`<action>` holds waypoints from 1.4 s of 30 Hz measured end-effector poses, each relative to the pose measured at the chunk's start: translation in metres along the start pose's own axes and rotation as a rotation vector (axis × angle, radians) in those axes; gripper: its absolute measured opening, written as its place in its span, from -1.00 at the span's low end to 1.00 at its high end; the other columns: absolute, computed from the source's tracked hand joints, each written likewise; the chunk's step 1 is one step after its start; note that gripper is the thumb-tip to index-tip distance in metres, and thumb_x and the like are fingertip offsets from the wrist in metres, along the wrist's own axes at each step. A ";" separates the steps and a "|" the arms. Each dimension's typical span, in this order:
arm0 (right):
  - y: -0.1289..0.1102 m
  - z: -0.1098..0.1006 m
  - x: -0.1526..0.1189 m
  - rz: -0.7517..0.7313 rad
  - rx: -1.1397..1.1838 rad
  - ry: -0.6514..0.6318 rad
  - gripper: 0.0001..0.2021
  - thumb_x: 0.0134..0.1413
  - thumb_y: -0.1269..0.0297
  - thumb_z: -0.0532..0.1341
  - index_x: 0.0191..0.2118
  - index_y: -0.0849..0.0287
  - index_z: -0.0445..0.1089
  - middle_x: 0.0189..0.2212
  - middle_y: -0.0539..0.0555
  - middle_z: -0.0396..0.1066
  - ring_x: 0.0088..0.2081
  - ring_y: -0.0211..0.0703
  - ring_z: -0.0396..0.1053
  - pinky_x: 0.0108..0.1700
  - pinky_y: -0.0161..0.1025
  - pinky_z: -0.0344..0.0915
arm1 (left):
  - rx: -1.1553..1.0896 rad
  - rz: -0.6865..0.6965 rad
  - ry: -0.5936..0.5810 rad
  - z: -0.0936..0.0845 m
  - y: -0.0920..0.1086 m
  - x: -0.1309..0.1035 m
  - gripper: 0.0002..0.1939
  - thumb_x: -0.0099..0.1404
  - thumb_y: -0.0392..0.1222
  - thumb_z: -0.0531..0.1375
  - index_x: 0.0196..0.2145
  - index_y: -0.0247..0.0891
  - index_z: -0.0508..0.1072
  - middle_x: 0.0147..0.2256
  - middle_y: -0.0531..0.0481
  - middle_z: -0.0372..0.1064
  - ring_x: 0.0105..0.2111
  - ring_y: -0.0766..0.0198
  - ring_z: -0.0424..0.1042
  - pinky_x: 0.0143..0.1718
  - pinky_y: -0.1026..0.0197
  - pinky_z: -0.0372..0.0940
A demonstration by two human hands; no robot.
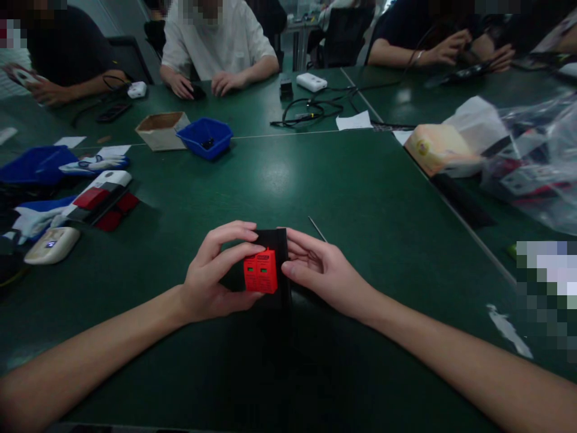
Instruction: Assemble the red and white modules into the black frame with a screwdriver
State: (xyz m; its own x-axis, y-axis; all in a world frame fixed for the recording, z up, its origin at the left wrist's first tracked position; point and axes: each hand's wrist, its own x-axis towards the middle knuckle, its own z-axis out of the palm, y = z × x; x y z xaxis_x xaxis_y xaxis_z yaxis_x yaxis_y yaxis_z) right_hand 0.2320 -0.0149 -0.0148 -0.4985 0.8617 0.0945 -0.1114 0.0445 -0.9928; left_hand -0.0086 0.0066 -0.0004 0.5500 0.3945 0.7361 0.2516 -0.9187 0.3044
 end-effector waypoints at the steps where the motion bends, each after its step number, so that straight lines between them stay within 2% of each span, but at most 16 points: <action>1: -0.001 -0.001 0.002 0.018 0.027 -0.027 -0.42 0.29 0.04 0.32 0.35 0.04 0.31 0.16 0.23 0.50 0.12 0.06 0.52 0.11 0.03 0.52 | -0.002 0.007 0.017 0.000 0.000 0.000 -0.43 0.29 -0.05 0.37 0.17 -0.25 0.34 0.08 -0.25 0.37 0.16 -0.08 0.42 0.17 -0.18 0.43; 3: -0.004 -0.001 0.003 0.036 0.064 -0.059 -0.41 0.28 -0.01 0.32 0.34 0.06 0.33 0.11 0.22 0.54 0.10 0.08 0.54 0.07 0.02 0.54 | -0.016 0.003 0.046 0.000 0.000 -0.001 -0.42 0.29 -0.05 0.36 0.19 -0.22 0.33 0.07 -0.24 0.38 0.16 -0.11 0.43 0.16 -0.23 0.44; 8: -0.002 0.000 0.004 0.055 0.092 -0.127 -0.30 0.29 0.00 0.31 0.45 -0.01 0.13 0.06 0.18 0.57 0.01 0.00 0.59 0.04 -0.05 0.54 | -0.079 -0.041 0.061 0.000 -0.001 0.000 -0.42 0.32 -0.05 0.35 0.21 -0.23 0.32 0.13 -0.28 0.34 0.25 -0.15 0.37 0.22 -0.25 0.38; 14: 0.010 -0.001 0.007 -0.024 0.081 0.083 -0.28 0.22 -0.03 0.36 0.41 0.03 0.22 0.22 0.25 0.44 0.13 0.08 0.50 0.14 0.05 0.47 | -0.035 -0.248 0.061 -0.001 -0.003 0.002 -0.47 0.25 -0.08 0.40 0.13 -0.18 0.40 0.23 -0.28 0.26 0.24 -0.15 0.34 0.19 -0.21 0.38; 18: 0.017 -0.002 0.005 -0.048 0.032 0.156 -0.24 0.23 0.06 0.36 0.45 0.02 0.13 0.19 0.27 0.45 -0.09 -0.02 0.57 -0.15 -0.10 0.58 | -0.034 -0.318 0.113 0.000 -0.005 0.003 -0.49 0.24 -0.13 0.37 0.12 -0.18 0.40 0.19 -0.25 0.31 0.21 -0.08 0.36 0.18 -0.19 0.39; 20: 0.017 -0.001 0.006 -0.092 -0.007 0.182 -0.27 0.23 0.13 0.36 0.44 -0.01 0.14 0.13 0.22 0.48 -0.18 -0.10 0.56 -0.22 -0.16 0.57 | -0.075 -0.363 0.112 0.000 -0.006 0.003 -0.50 0.25 -0.18 0.35 0.12 -0.19 0.39 0.18 -0.26 0.34 0.19 -0.05 0.38 0.10 -0.11 0.45; 25: 0.012 0.005 0.008 -0.142 -0.128 0.290 -0.32 0.19 0.20 0.40 0.39 -0.03 0.25 0.04 0.15 0.48 -0.25 -0.20 0.52 -0.27 -0.26 0.54 | -0.194 -0.444 0.101 0.003 -0.008 0.001 -0.52 0.25 -0.25 0.32 0.11 -0.22 0.37 0.22 -0.27 0.33 0.15 0.01 0.44 -0.06 0.08 0.51; 28: 0.009 0.011 0.007 -0.185 -0.216 0.331 -0.29 0.18 0.18 0.40 0.40 -0.07 0.23 0.08 0.16 0.41 -0.19 -0.17 0.49 -0.24 -0.25 0.55 | -0.246 -0.467 0.102 0.004 -0.009 -0.002 -0.49 0.26 -0.26 0.33 0.14 -0.20 0.35 0.26 -0.28 0.30 0.11 0.04 0.49 -0.03 0.08 0.52; 31: 0.007 0.017 0.006 -0.260 -0.352 0.351 -0.29 0.20 0.16 0.38 0.43 -0.07 0.19 0.14 0.20 0.34 -0.08 -0.06 0.46 -0.23 -0.20 0.58 | -0.317 -0.516 0.110 0.005 -0.010 -0.004 -0.42 0.27 -0.26 0.33 0.21 -0.21 0.30 0.21 -0.27 0.37 0.08 0.06 0.53 0.02 0.06 0.52; 34: 0.004 0.022 0.004 -0.359 -0.486 0.359 -0.29 0.24 0.21 0.35 0.44 -0.05 0.14 0.11 0.21 0.34 -0.12 -0.07 0.44 -0.33 -0.25 0.56 | -0.390 -0.578 0.098 0.006 -0.010 -0.004 -0.44 0.29 -0.26 0.32 0.22 -0.25 0.31 0.08 -0.22 0.50 -0.01 0.10 0.59 0.01 0.08 0.53; 36: 0.003 0.023 0.004 -0.415 -0.564 0.351 -0.34 0.26 0.27 0.33 0.41 -0.03 0.18 0.11 0.21 0.33 -0.16 -0.11 0.43 -0.36 -0.26 0.54 | -0.445 -0.617 0.070 0.007 -0.011 -0.003 -0.46 0.29 -0.27 0.32 0.19 -0.27 0.32 0.04 -0.21 0.53 -0.08 0.13 0.61 -0.02 0.08 0.54; 39: 0.001 0.025 0.008 -0.450 -0.655 0.352 -0.45 0.28 0.33 0.30 0.35 0.02 0.28 0.13 0.23 0.31 -0.16 -0.12 0.42 -0.36 -0.24 0.54 | -0.539 -0.680 0.068 0.009 -0.014 -0.004 -0.44 0.27 -0.29 0.32 0.20 -0.28 0.31 0.05 -0.22 0.54 -0.12 0.15 0.63 -0.02 0.08 0.54; 42: 0.002 0.027 0.015 -0.460 -0.694 0.357 -0.45 0.28 0.36 0.29 0.34 0.03 0.28 0.10 0.22 0.32 -0.16 -0.11 0.42 -0.37 -0.23 0.52 | -0.663 -0.722 0.094 0.010 -0.020 -0.006 -0.41 0.27 -0.31 0.28 0.23 -0.26 0.27 0.14 -0.27 0.47 -0.09 0.14 0.64 -0.04 0.11 0.54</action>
State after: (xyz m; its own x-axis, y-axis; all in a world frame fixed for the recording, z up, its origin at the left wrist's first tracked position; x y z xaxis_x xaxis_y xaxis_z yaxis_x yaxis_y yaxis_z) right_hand 0.2008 -0.0152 -0.0131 -0.2237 0.7841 0.5790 0.3671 0.6181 -0.6952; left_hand -0.0089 0.0223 -0.0173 0.3672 0.8883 0.2760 -0.0115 -0.2924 0.9562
